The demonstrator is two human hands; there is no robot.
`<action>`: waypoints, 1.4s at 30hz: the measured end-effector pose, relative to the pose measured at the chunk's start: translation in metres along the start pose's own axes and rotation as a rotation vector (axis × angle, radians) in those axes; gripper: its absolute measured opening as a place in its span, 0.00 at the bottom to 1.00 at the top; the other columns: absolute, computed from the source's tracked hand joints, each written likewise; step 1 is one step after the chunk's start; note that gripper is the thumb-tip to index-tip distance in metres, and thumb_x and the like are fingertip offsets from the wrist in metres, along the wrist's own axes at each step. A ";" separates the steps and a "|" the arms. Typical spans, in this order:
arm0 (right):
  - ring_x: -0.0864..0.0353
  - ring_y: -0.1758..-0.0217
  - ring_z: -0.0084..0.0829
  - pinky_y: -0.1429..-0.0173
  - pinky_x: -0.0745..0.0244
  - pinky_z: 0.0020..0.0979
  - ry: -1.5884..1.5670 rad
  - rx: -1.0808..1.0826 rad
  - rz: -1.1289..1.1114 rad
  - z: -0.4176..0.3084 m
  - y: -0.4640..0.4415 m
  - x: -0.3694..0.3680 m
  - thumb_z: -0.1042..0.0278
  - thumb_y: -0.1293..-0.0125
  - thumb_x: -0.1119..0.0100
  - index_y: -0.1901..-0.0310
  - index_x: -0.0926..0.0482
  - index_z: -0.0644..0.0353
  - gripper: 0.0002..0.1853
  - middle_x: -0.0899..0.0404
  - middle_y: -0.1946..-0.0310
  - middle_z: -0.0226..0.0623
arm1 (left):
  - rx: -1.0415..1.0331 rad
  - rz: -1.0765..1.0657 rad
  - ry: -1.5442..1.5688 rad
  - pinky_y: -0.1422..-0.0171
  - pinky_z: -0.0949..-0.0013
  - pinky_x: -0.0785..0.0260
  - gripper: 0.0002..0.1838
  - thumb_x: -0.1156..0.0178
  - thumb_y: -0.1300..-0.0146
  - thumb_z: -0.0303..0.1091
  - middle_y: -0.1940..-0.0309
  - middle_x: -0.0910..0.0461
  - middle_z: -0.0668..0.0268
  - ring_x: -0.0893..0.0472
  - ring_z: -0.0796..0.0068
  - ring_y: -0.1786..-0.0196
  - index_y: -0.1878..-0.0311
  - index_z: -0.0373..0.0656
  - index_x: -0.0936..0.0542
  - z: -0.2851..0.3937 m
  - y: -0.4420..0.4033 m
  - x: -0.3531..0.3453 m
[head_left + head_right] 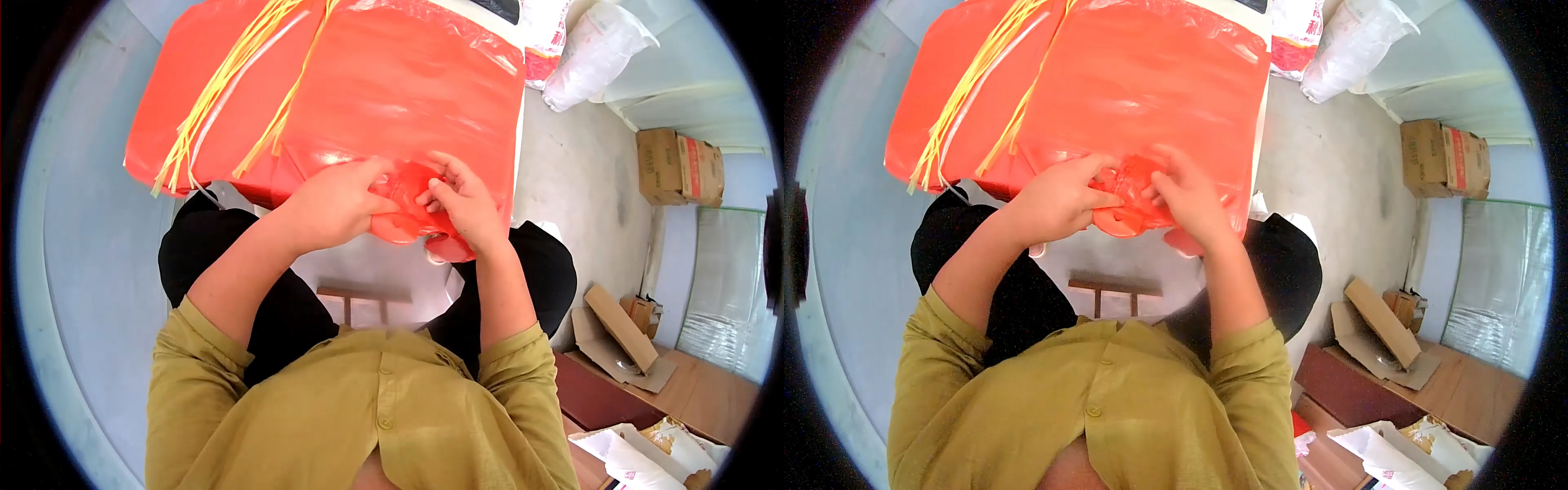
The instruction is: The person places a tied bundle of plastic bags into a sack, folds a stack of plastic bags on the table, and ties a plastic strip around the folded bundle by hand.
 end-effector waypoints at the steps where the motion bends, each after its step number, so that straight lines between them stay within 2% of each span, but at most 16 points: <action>1: 0.15 0.56 0.25 0.50 0.21 0.28 0.060 0.015 0.019 -0.001 -0.002 -0.002 0.73 0.23 0.46 0.29 0.30 0.66 0.23 0.20 0.47 0.39 | -0.002 -0.006 -0.005 0.45 0.57 0.22 0.24 0.34 0.54 0.22 0.39 0.23 0.50 0.18 0.54 0.45 0.49 0.43 0.11 0.003 -0.001 0.001; 5: 0.16 0.60 0.25 0.54 0.21 0.29 0.199 0.106 0.121 -0.003 -0.006 -0.006 0.72 0.23 0.46 0.30 0.26 0.58 0.22 0.17 0.60 0.38 | -0.014 -0.025 -0.027 0.46 0.58 0.21 0.23 0.35 0.51 0.22 0.36 0.25 0.49 0.17 0.55 0.46 0.48 0.43 0.11 0.008 -0.004 0.004; 8: 0.16 0.60 0.28 0.54 0.21 0.32 0.424 0.206 0.134 -0.002 -0.012 -0.006 0.71 0.23 0.47 0.29 0.27 0.59 0.22 0.18 0.61 0.40 | 0.005 -0.039 -0.001 0.47 0.58 0.21 0.21 0.36 0.47 0.24 0.36 0.26 0.49 0.17 0.57 0.47 0.48 0.42 0.12 0.007 -0.004 0.004; 11: 0.15 0.58 0.30 0.53 0.20 0.35 0.303 0.137 0.036 -0.012 -0.002 -0.020 0.71 0.23 0.46 0.29 0.26 0.59 0.22 0.16 0.61 0.42 | 0.109 -0.078 0.019 0.48 0.57 0.21 0.19 0.38 0.44 0.25 0.38 0.24 0.51 0.17 0.58 0.48 0.48 0.41 0.12 -0.001 -0.006 -0.002; 14: 0.15 0.58 0.32 0.53 0.20 0.36 0.225 0.252 0.154 -0.017 0.007 -0.006 0.72 0.25 0.45 0.37 0.20 0.60 0.18 0.15 0.60 0.43 | 0.140 -0.050 -0.005 0.50 0.56 0.22 0.16 0.38 0.43 0.25 0.44 0.21 0.54 0.16 0.56 0.52 0.51 0.39 0.13 -0.013 -0.008 -0.010; 17: 0.14 0.55 0.35 0.51 0.19 0.36 0.307 0.469 0.381 -0.017 0.033 0.023 0.74 0.30 0.40 0.47 0.16 0.63 0.12 0.15 0.58 0.44 | 0.161 0.017 0.025 0.51 0.55 0.23 0.11 0.38 0.42 0.26 0.51 0.19 0.55 0.17 0.51 0.56 0.56 0.37 0.14 -0.023 -0.012 -0.013; 18: 0.14 0.54 0.38 0.50 0.19 0.37 0.394 0.577 0.311 -0.024 0.042 0.011 0.75 0.32 0.39 0.49 0.16 0.64 0.11 0.15 0.56 0.44 | 0.174 0.040 0.046 0.51 0.55 0.23 0.10 0.38 0.42 0.27 0.54 0.18 0.55 0.17 0.50 0.57 0.58 0.36 0.15 -0.024 -0.014 -0.011; 20: 0.14 0.51 0.42 0.47 0.18 0.39 0.568 0.787 0.166 -0.034 0.063 -0.015 0.75 0.36 0.35 0.54 0.15 0.65 0.10 0.14 0.54 0.45 | 0.361 0.000 0.133 0.52 0.54 0.24 0.07 0.37 0.42 0.27 0.57 0.18 0.54 0.17 0.49 0.57 0.62 0.36 0.17 -0.038 -0.015 -0.016; 21: 0.15 0.49 0.45 0.45 0.19 0.40 0.616 0.827 0.138 -0.038 0.064 -0.024 0.76 0.37 0.34 0.53 0.16 0.66 0.11 0.15 0.52 0.46 | 0.454 -0.022 0.177 0.52 0.54 0.24 0.06 0.37 0.42 0.27 0.58 0.18 0.53 0.17 0.48 0.58 0.64 0.35 0.18 -0.045 -0.015 -0.020; 23: 0.17 0.45 0.50 0.40 0.19 0.43 0.710 0.907 0.081 -0.051 0.065 -0.045 0.76 0.41 0.32 0.51 0.16 0.67 0.15 0.15 0.48 0.47 | 0.467 -0.012 0.093 0.53 0.53 0.25 0.05 0.36 0.41 0.28 0.60 0.18 0.53 0.17 0.48 0.57 0.65 0.35 0.19 -0.046 -0.019 -0.018; 27: 0.20 0.40 0.52 0.35 0.23 0.46 0.769 0.772 0.111 -0.034 0.044 -0.037 0.75 0.42 0.32 0.48 0.16 0.66 0.18 0.16 0.44 0.48 | 0.461 0.123 0.021 0.55 0.52 0.24 0.06 0.37 0.39 0.30 0.64 0.20 0.57 0.17 0.50 0.57 0.62 0.40 0.20 -0.044 -0.024 -0.010; 30: 0.21 0.38 0.51 0.33 0.24 0.46 0.810 0.734 0.067 -0.035 0.039 -0.034 0.76 0.43 0.32 0.45 0.17 0.66 0.21 0.17 0.42 0.48 | 0.375 0.152 0.012 0.54 0.55 0.25 0.09 0.32 0.41 0.31 0.56 0.19 0.54 0.18 0.50 0.55 0.61 0.38 0.19 -0.042 -0.024 -0.012; 32: 0.22 0.37 0.51 0.32 0.24 0.46 0.840 0.721 0.045 -0.039 0.039 -0.033 0.76 0.43 0.32 0.43 0.17 0.66 0.23 0.18 0.40 0.48 | 0.547 0.016 0.242 0.52 0.55 0.25 0.12 0.32 0.41 0.31 0.54 0.20 0.55 0.18 0.51 0.53 0.55 0.39 0.18 -0.057 -0.015 -0.025; 34: 0.22 0.36 0.51 0.32 0.25 0.46 0.866 0.725 0.021 -0.039 0.038 -0.031 0.76 0.43 0.33 0.42 0.18 0.65 0.24 0.18 0.39 0.47 | 0.470 -0.029 0.235 0.49 0.56 0.25 0.16 0.32 0.43 0.29 0.53 0.20 0.56 0.19 0.52 0.51 0.50 0.40 0.17 -0.050 -0.013 -0.020; 36: 0.23 0.35 0.51 0.31 0.25 0.46 0.899 0.722 -0.007 -0.037 0.038 -0.031 0.76 0.42 0.35 0.41 0.18 0.65 0.25 0.19 0.37 0.47 | 0.144 0.018 -0.004 0.45 0.56 0.25 0.20 0.33 0.45 0.27 0.53 0.20 0.57 0.20 0.53 0.49 0.46 0.41 0.16 -0.019 -0.016 -0.002; 42: 0.23 0.33 0.51 0.30 0.26 0.46 0.992 0.709 -0.073 -0.034 0.036 -0.032 0.80 0.41 0.40 0.36 0.21 0.64 0.28 0.20 0.35 0.47 | 0.138 0.002 -0.124 0.39 0.56 0.27 0.27 0.37 0.53 0.21 0.51 0.19 0.58 0.21 0.53 0.45 0.44 0.39 0.16 -0.023 -0.004 0.009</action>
Point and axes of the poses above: each hand's wrist, its own y-axis away from the middle knuckle, its own x-axis out of the back of the hand, z = x × y, the point moved 10 cm from there along -y, towards the middle knuckle
